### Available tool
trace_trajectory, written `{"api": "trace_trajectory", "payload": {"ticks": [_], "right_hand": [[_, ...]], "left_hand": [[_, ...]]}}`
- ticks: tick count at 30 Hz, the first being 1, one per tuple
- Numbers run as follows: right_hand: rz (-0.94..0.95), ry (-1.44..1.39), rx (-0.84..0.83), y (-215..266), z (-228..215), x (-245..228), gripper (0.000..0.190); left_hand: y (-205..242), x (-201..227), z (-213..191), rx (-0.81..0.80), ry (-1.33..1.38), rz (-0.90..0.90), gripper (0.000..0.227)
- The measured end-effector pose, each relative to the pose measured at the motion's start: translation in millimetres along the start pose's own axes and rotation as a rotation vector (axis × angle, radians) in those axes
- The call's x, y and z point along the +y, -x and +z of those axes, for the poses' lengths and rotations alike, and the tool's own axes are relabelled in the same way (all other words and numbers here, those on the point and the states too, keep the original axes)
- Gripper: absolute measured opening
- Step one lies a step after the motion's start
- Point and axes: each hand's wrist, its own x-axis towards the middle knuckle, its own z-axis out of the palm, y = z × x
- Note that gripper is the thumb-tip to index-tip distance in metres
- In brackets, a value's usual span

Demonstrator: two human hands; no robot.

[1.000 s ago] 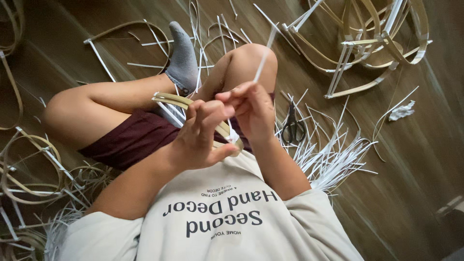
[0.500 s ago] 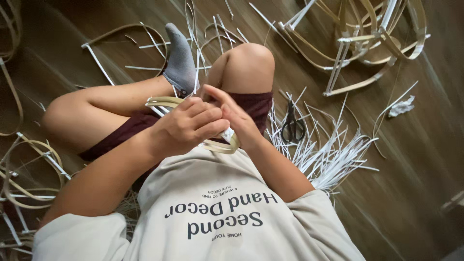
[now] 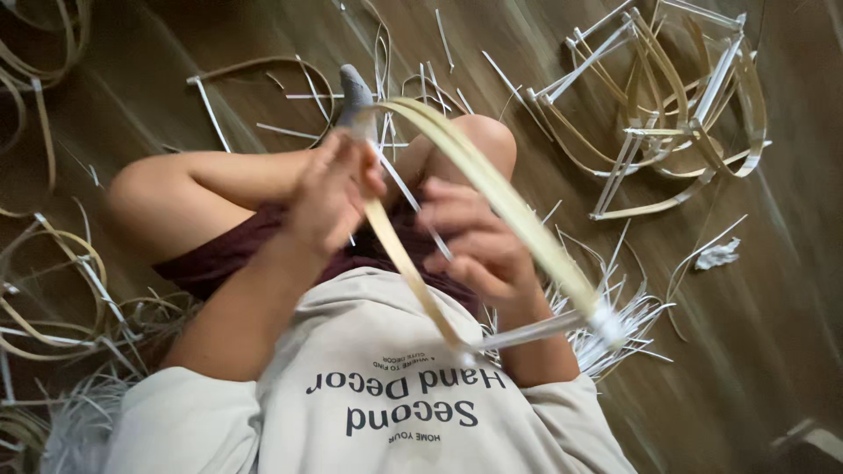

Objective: The person assembles circular bamboo frames by bending strips into rings and securing them with tape.

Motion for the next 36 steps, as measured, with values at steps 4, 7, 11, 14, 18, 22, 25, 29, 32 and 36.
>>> {"api": "trace_trajectory", "payload": {"ticks": [4, 7, 11, 14, 18, 22, 25, 29, 32, 36], "right_hand": [[-0.052, -0.436, -0.033, 13, -4, 2, 0.032], [0.036, -0.612, 0.022, 37, -2, 17, 0.026], [0.595, 0.104, 0.183, 49, 17, 15, 0.035], [0.119, 0.521, 0.102, 31, 21, 10, 0.023], [0.066, 0.681, 0.187, 11, 33, 6, 0.022], [0.013, 0.808, 0.175, 5, 44, 14, 0.019], [0.021, 0.807, 0.126, 6, 48, 19, 0.019], [0.010, 0.851, 0.140, 4, 53, 31, 0.018], [-0.004, 0.820, 0.162, 3, 55, 39, 0.021], [-0.014, 0.802, 0.177, 4, 59, 50, 0.022]], "left_hand": [[12, -40, -11, 0.044, 0.082, -0.183, 0.026], [24, -49, -11, -0.002, 0.115, -0.224, 0.030], [30, -39, -4, -0.127, 0.089, -0.261, 0.036], [30, -37, 1, -0.120, 0.026, -0.283, 0.037], [28, -39, -1, -0.113, 0.008, -0.284, 0.036], [27, -41, -10, -0.078, -0.075, -0.285, 0.037], [26, -44, -15, -0.080, -0.060, -0.281, 0.036], [27, -47, -15, -0.076, -0.077, -0.312, 0.035], [26, -47, -14, -0.040, -0.101, -0.314, 0.034], [25, -51, -19, -0.049, -0.098, -0.288, 0.034]]}}
